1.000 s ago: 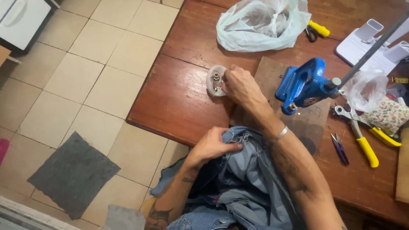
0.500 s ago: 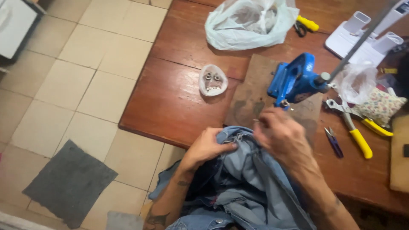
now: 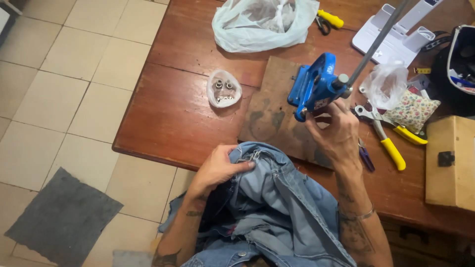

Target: Attaching metal studs to a denim vest using a hand press and pliers

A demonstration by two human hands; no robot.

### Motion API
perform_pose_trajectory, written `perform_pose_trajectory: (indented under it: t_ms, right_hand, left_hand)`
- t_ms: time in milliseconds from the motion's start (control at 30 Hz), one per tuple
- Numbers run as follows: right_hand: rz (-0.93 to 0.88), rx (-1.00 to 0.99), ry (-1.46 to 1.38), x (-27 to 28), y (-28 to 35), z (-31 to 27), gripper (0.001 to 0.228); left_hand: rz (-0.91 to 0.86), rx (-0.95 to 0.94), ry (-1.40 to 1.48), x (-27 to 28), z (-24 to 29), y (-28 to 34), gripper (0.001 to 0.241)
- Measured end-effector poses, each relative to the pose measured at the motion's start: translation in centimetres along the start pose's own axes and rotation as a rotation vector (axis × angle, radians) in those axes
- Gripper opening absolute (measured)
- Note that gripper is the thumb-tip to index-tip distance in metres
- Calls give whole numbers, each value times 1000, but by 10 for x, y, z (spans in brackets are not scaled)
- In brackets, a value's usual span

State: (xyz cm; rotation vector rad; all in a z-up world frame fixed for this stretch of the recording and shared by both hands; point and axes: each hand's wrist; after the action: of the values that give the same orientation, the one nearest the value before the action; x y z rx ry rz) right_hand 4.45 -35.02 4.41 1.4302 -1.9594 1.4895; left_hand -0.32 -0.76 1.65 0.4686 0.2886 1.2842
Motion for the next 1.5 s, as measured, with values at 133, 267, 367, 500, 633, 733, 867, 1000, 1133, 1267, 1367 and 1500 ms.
perform_pose_trajectory:
  t_ms: [133,267,367,500,633,733,867,1000,1133,1267,1367,1500]
  right_hand:
    - [-4,-5,-101,7,-2,-6,25]
    - [-57,-72,-79,37,0,-22,22]
    - [-419,-352,-24,95,-5,-94,45]
    - [-1020,-601,50,113,5,-145,106]
    - [-697,-743,-364,83,54,-96,36]
    - [-542,-847,-487,79,61,-74,46]
    - [-514,-620,-366,59,79,-41,44]
    - [-487,-553,-383,52,62,-40,24]
    - [-429,-686,-450,55,42,-50,30]
    - [-363,-489,-169,58,31,-43,30]
    - [-374,-328,-57,81,31,-75,48]
    - [-394,-175,93,88,44,-79,36]
  left_hand:
    - [-9,-9,5,-2,3,4,42]
    - [-25,-37,4,2,-1,-3,39]
    - [-153,-96,-23,7,19,10,37]
    - [-434,-313,-118,-9,69,12,42]
    - [-431,-239,-104,-39,81,-6,27]
    - [-400,-244,-150,-34,81,-17,23]
    - [-340,-232,-109,-41,67,-20,19]
    - [-210,-292,-44,-47,80,-26,21]
    - [-149,-332,-27,-53,97,-37,27]
    - [-161,-399,-18,-56,105,-47,30]
    - [-175,-395,-71,-53,109,-28,31]
    - [-194,-361,-252,-39,114,3,31]
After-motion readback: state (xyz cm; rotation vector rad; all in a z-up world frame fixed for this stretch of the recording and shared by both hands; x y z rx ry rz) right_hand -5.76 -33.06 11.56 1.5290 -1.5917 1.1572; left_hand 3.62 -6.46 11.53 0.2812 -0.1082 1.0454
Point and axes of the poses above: each hand's wrist, its own y-axis away from the middle knuckle, its own x-axis out of the back of the hand, z = x × y, and after that the axes turned 11 degrees about y, right-handed
